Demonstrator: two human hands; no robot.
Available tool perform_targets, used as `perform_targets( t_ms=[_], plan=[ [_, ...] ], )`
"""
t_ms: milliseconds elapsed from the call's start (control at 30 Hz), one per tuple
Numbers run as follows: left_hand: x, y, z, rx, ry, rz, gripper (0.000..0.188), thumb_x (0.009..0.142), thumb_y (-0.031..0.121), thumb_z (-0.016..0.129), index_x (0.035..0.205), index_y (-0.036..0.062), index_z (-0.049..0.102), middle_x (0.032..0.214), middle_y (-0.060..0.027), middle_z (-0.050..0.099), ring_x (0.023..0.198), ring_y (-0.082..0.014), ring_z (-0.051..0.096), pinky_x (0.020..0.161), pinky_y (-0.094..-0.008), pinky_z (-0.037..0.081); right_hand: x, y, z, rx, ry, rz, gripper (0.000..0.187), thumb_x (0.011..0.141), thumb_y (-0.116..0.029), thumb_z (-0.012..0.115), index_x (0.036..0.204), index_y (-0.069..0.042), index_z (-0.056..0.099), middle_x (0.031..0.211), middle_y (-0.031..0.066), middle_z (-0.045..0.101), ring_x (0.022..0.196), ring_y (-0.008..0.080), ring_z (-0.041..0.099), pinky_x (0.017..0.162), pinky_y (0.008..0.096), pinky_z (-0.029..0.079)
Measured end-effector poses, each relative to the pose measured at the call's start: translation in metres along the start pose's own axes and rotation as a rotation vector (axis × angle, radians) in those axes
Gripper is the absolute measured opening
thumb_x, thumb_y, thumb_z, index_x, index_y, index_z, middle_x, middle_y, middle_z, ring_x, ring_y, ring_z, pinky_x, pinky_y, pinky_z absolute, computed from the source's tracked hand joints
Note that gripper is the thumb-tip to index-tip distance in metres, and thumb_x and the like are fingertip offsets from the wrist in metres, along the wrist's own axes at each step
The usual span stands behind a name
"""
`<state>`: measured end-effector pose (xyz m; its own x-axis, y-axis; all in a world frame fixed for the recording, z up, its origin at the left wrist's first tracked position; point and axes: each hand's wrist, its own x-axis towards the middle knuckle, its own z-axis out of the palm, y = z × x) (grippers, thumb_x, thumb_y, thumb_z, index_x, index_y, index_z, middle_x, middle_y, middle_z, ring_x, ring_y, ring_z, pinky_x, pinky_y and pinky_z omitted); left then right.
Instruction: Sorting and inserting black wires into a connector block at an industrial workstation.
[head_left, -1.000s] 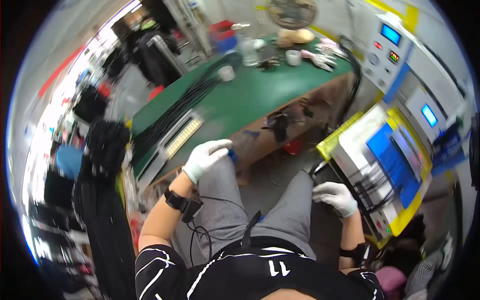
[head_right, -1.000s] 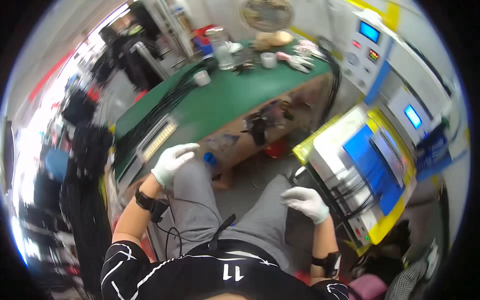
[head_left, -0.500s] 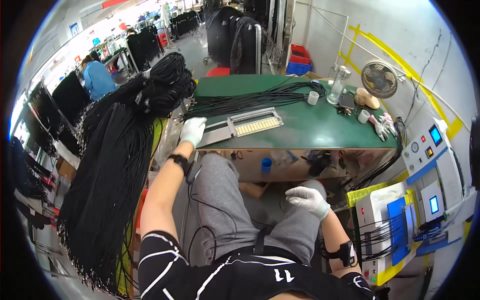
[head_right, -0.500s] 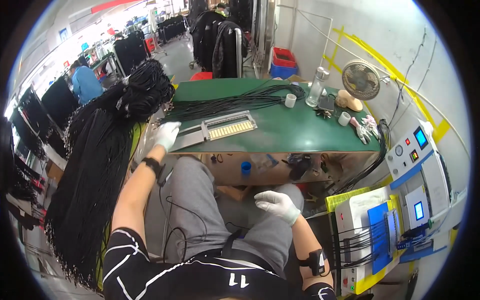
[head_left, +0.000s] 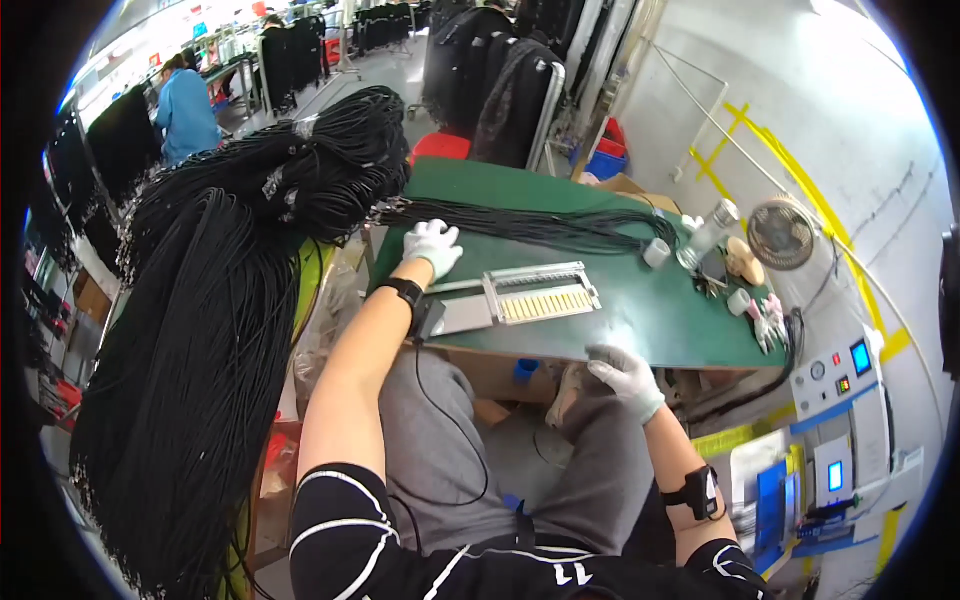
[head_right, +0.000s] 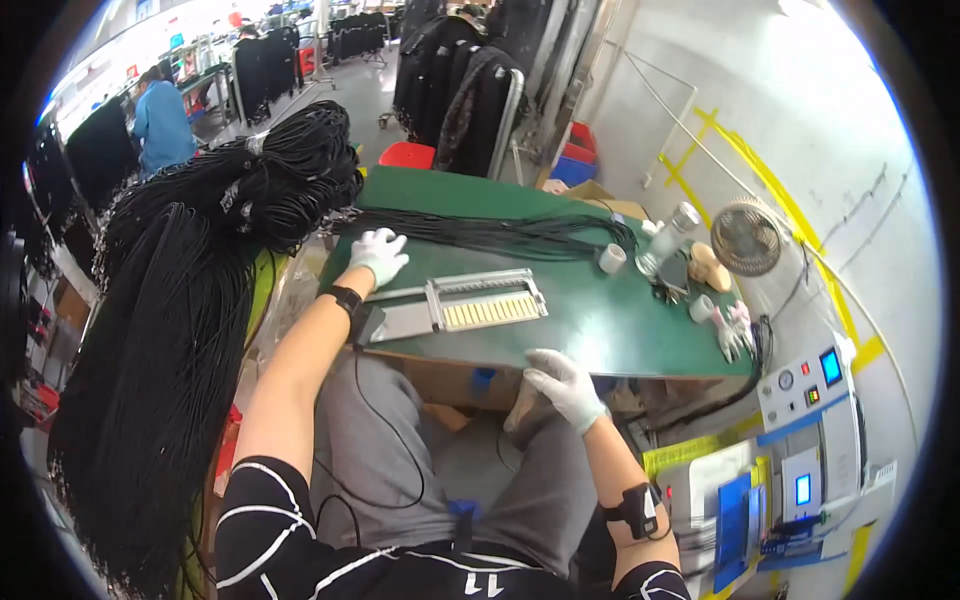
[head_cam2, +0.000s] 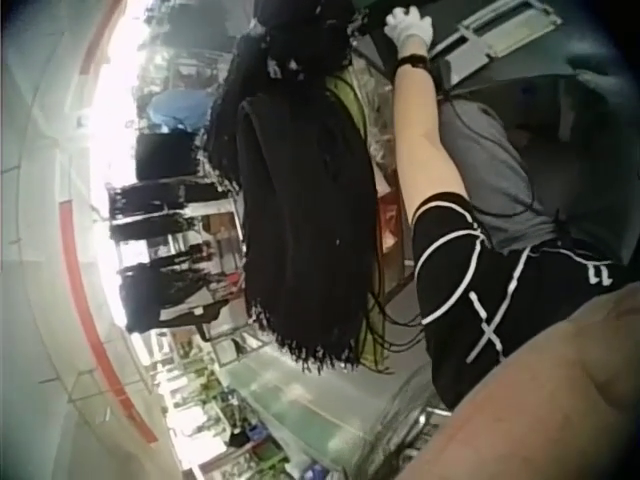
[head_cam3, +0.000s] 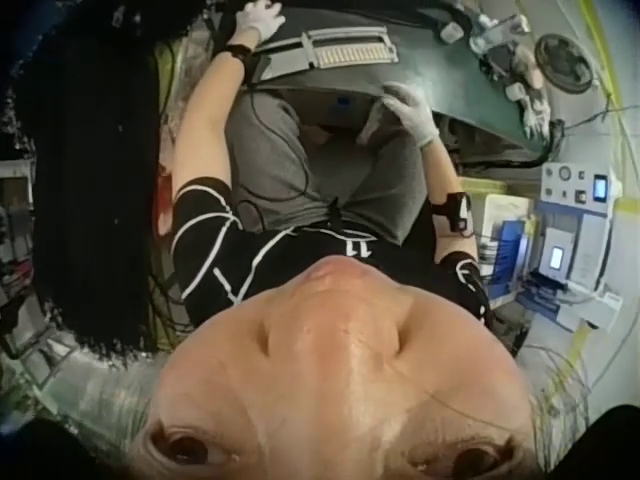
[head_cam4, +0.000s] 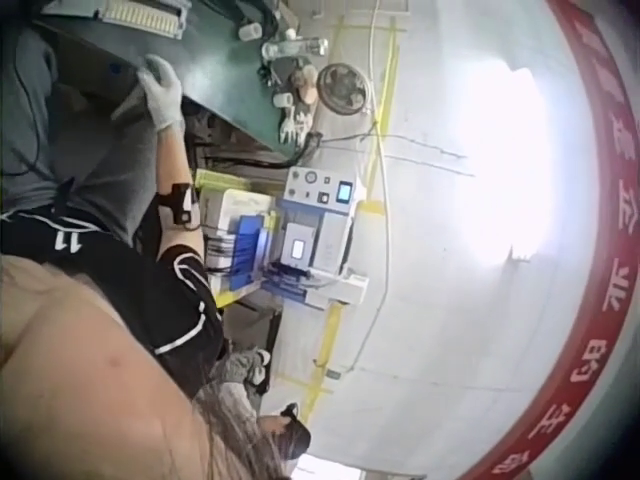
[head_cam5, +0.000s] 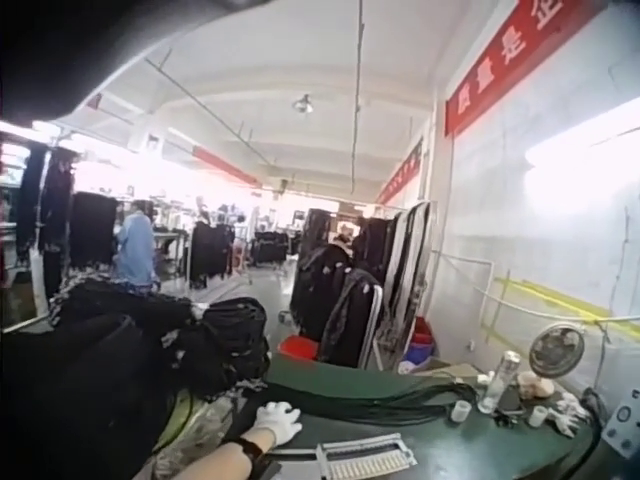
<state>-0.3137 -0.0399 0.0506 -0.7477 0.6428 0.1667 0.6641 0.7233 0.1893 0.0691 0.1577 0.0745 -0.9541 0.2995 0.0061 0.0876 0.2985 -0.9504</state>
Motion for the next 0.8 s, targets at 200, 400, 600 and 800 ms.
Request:
perform_targets(
  t_ms=[200,400,600,800],
  plan=[
    [-0.033,-0.011,-0.006,-0.111,0.007,0.129,0.049,0.089,0.048,0.059,0.126,0.0182,0.065,0.128,-0.0101,0.058,0.121,-0.0330,0.053,0.101,-0.0461,0.045,0.086,-0.007,0.032,-0.983,0.249,-0.218,0.054,0.075,-0.023,0.082,0.125,-0.012,0.065,0.133,0.0107,0.058,0.114,0.0315,0.057,0.098,0.0425,0.047],
    [-0.127,-0.003,-0.075,-0.294,-0.267,0.121,0.037,0.084,0.037,0.069,0.113,0.0136,0.070,0.103,-0.0127,0.067,0.100,-0.0322,0.064,0.088,-0.0422,0.051,0.116,-0.009,0.038,-1.016,0.198,-0.284,0.058,0.070,-0.030,0.083,0.123,-0.015,0.066,0.132,0.0145,0.058,0.110,0.0382,0.056,0.097,0.0480,0.046],
    [-0.207,0.003,-0.074,-0.391,-0.310,-0.090,0.033,0.083,0.033,0.069,0.110,0.0127,0.070,0.096,-0.0100,0.067,0.092,-0.0307,0.065,0.083,-0.0420,0.051,0.172,0.004,0.055,-0.862,0.023,-0.671,0.055,0.067,-0.026,0.083,0.119,-0.015,0.068,0.130,0.0144,0.059,0.112,0.0397,0.055,0.096,0.0485,0.047],
    [-0.224,-0.027,-0.146,-0.161,0.215,0.049,0.028,0.083,0.033,0.069,0.101,0.0117,0.072,0.093,-0.0107,0.068,0.088,-0.0311,0.065,0.079,-0.0416,0.052,0.188,0.033,0.035,-0.696,0.024,-0.707,0.051,0.070,-0.018,0.081,0.119,-0.012,0.068,0.133,0.0148,0.059,0.119,0.0379,0.054,0.101,0.0460,0.045]
  ],
)
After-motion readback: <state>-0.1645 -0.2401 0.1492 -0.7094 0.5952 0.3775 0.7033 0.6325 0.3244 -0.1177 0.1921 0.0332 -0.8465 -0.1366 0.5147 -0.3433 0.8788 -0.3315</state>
